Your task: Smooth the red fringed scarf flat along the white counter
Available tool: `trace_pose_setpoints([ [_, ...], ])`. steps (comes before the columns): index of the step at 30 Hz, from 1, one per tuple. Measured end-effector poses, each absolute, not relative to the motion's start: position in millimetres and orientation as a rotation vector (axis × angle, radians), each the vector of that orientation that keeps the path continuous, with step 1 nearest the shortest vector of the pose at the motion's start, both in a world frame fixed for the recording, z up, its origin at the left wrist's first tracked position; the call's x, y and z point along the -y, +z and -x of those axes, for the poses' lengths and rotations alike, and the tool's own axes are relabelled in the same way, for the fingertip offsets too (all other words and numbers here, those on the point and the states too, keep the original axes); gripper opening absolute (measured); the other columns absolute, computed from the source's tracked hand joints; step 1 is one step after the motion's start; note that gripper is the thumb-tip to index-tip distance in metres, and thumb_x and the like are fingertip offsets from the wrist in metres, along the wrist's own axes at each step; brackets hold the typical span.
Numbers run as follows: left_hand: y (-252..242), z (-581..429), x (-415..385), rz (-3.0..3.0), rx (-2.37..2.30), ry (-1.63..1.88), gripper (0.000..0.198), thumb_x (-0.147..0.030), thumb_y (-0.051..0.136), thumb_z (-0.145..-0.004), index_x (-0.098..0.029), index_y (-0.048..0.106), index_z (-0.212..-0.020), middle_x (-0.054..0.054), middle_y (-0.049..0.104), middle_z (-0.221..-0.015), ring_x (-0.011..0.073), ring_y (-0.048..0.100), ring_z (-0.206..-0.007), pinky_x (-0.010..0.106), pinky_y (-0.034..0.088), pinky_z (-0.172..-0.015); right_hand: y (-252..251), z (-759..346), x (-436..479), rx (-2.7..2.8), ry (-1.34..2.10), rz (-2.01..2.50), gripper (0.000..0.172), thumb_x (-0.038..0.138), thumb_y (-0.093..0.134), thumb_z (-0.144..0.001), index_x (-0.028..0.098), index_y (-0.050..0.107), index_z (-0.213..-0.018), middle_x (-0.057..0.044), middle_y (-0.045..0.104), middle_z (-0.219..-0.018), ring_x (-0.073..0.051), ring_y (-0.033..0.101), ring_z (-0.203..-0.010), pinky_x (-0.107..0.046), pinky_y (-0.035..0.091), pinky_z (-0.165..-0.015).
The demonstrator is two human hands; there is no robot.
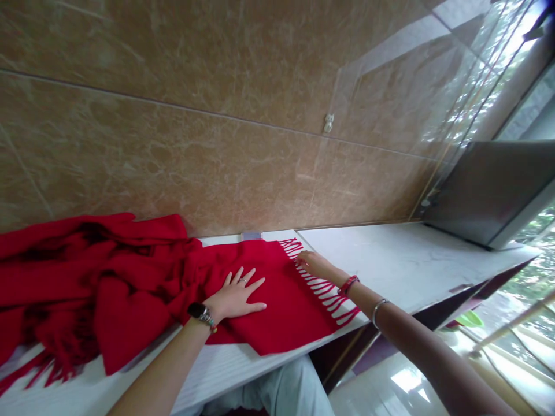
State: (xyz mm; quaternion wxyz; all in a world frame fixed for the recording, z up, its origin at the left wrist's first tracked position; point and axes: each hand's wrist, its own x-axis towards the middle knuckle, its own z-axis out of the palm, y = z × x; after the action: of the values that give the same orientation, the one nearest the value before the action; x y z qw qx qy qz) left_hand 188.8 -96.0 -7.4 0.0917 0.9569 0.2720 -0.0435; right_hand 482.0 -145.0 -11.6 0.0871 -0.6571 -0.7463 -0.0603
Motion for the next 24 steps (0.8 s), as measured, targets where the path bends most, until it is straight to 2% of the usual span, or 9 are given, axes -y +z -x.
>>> trace_pose_setpoints([
  [4, -8.2, -189.4, 95.4, -2.839, -0.808, -0.128, 0.076, -0.074, 0.029, -0.074, -0.034, 0.02, -0.138, 0.006, 0.009, -0.147, 0.0344, 0.001, -0.132, 0.054, 0.008, -0.103, -10.1, -510.1, 151.9, 2.134, -0.242, 2.066, 0.024, 0.005, 0.04, -0.076, 0.013, 0.063, -0.077, -0.009, 0.063, -0.08, -0.016, 0.058, -0.077, -0.025, 0.043, -0.07],
  [10, -8.1, -189.1, 95.5, -2.833, -0.815, -0.139, 0.075, -0.073, 0.03, -0.074, -0.033, 0.021, -0.138, 0.006, 0.01, -0.147, 0.0335, 0.001, -0.132, 0.054, 0.008, -0.103, -1.8, -498.9, 146.8, 2.257, -0.215, 1.955, 0.035, 0.003, 0.04, -0.074, 0.017, 0.06, -0.099, -0.007, 0.061, -0.1, -0.014, 0.054, -0.096, -0.025, 0.04, -0.084],
  [13, -7.5, -189.0, 95.1, -2.835, -0.811, -0.137, 0.076, -0.073, 0.029, -0.074, -0.033, 0.021, -0.138, 0.006, 0.01, -0.147, 0.0334, 0.0, -0.132, 0.053, 0.007, -0.103, -5.5, -491.0, 140.9, 2.331, -0.181, 1.951, 0.031, 0.003, 0.042, -0.072, 0.017, 0.062, -0.092, -0.006, 0.062, -0.095, -0.014, 0.055, -0.091, -0.023, 0.04, -0.08],
  [19, -4.1, -189.1, 97.3, -2.801, -0.842, -0.145, 0.079, -0.075, 0.033, -0.071, -0.035, 0.02, -0.137, 0.007, 0.007, -0.147, 0.0369, -0.002, -0.131, 0.055, 0.007, -0.102, -4.6, -525.7, 151.1, 2.2, -0.286, 2.161, 0.026, 0.002, 0.04, -0.074, 0.013, 0.062, -0.081, -0.012, 0.062, -0.088, -0.018, 0.058, -0.081, -0.027, 0.042, -0.073],
  [22, -2.1, -189.0, 98.6, -2.779, -0.83, -0.167, 0.082, -0.076, 0.036, -0.069, -0.036, 0.018, -0.137, 0.006, 0.004, -0.147, 0.0369, -0.004, -0.131, 0.055, 0.006, -0.102, 0.4, -528.8, 147.9, 2.151, -0.326, 2.168, 0.03, 0.001, 0.038, -0.074, 0.011, 0.063, -0.086, -0.013, 0.062, -0.094, -0.019, 0.056, -0.09, -0.029, 0.041, -0.079],
  [24, -0.9, -189.0, 99.0, -2.766, -0.824, -0.18, 0.084, -0.076, 0.037, -0.067, -0.036, 0.016, -0.138, 0.005, 0.003, -0.147, 0.0366, -0.005, -0.131, 0.055, 0.006, -0.102, 1.3, -517.1, 139.3, 2.185, -0.312, 2.107, 0.033, 0.002, 0.037, -0.076, 0.013, 0.062, -0.093, -0.011, 0.06, -0.1, -0.017, 0.054, -0.097, -0.027, 0.039, -0.084],
])
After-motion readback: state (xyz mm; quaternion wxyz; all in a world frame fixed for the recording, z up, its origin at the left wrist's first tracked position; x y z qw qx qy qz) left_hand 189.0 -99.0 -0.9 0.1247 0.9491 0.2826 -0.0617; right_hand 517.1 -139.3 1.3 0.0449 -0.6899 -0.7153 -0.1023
